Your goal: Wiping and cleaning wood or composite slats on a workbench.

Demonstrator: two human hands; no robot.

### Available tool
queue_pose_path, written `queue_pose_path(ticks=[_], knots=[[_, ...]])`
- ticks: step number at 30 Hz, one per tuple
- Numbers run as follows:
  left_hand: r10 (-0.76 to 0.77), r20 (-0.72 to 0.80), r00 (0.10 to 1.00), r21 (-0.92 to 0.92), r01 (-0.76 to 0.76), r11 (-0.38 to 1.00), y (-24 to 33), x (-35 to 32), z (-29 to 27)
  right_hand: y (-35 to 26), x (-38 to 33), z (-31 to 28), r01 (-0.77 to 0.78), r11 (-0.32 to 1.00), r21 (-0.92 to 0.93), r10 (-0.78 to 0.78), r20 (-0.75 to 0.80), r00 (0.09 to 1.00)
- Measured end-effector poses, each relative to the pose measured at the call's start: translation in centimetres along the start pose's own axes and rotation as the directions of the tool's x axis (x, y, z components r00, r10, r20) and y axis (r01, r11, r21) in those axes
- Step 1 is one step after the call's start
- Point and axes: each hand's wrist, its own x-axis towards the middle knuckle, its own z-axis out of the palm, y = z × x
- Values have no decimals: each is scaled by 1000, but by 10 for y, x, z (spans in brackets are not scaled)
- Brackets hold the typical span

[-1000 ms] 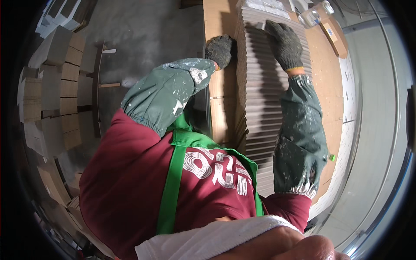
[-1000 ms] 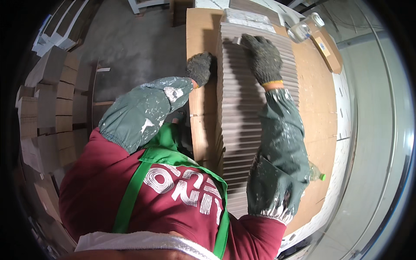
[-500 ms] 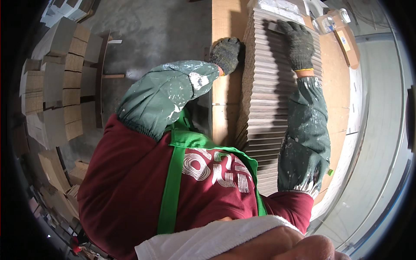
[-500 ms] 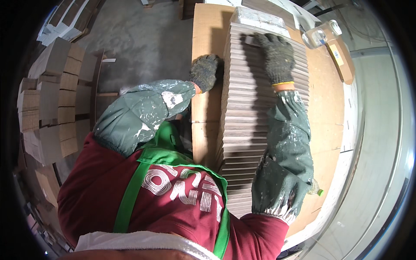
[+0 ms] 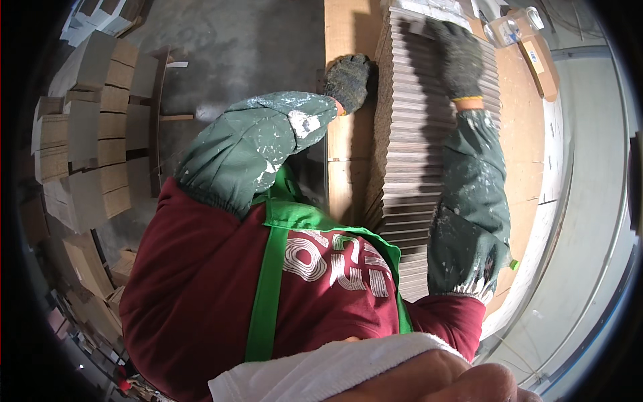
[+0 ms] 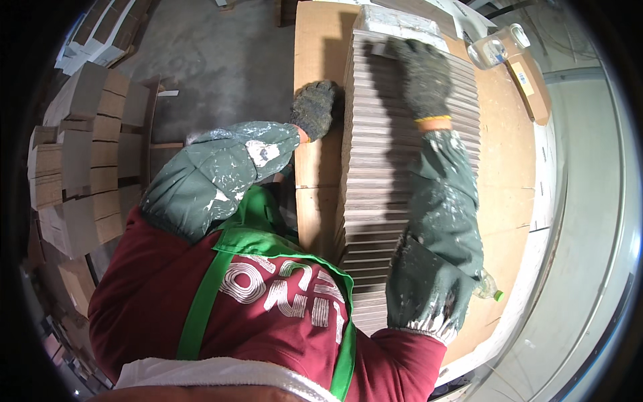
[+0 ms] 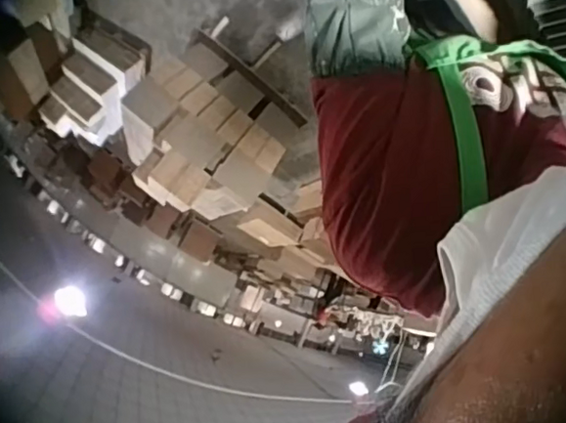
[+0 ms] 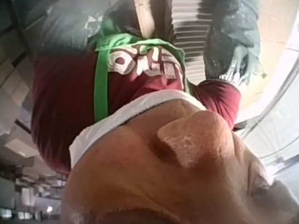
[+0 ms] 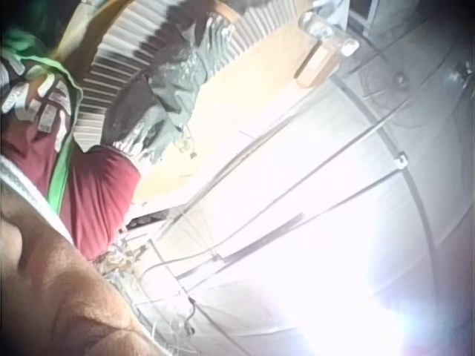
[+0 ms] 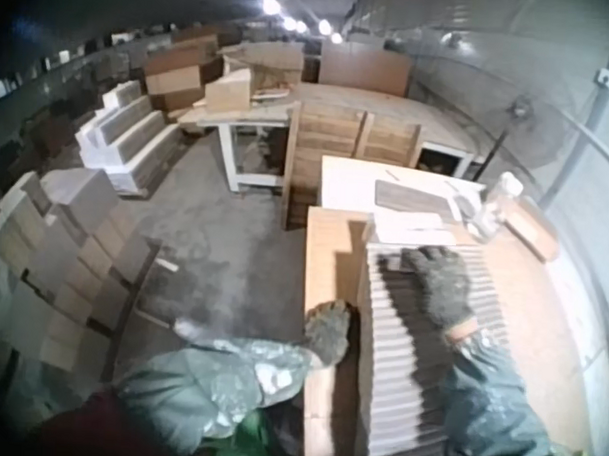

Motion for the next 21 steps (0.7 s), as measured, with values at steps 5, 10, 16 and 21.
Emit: queue_pose_path(ticks=[5,10,16,21], knots=[[-58,69,996,14,57,998,5,3,-9,-39,25,-3,68,997,-42,-65,78,995],[4,14,1000,18,-4,1000,-7,-1,-1,21,-9,9,-109,994,3,108,72,992],[22,-32,999,10,-21,1000,1,-1,1,-14,10,2,40,996,-75,-35,68,997],[15,15,1000,11,-15,1000,-1,-1,-3,25,-9,16,-74,992,-105,85,101,991]])
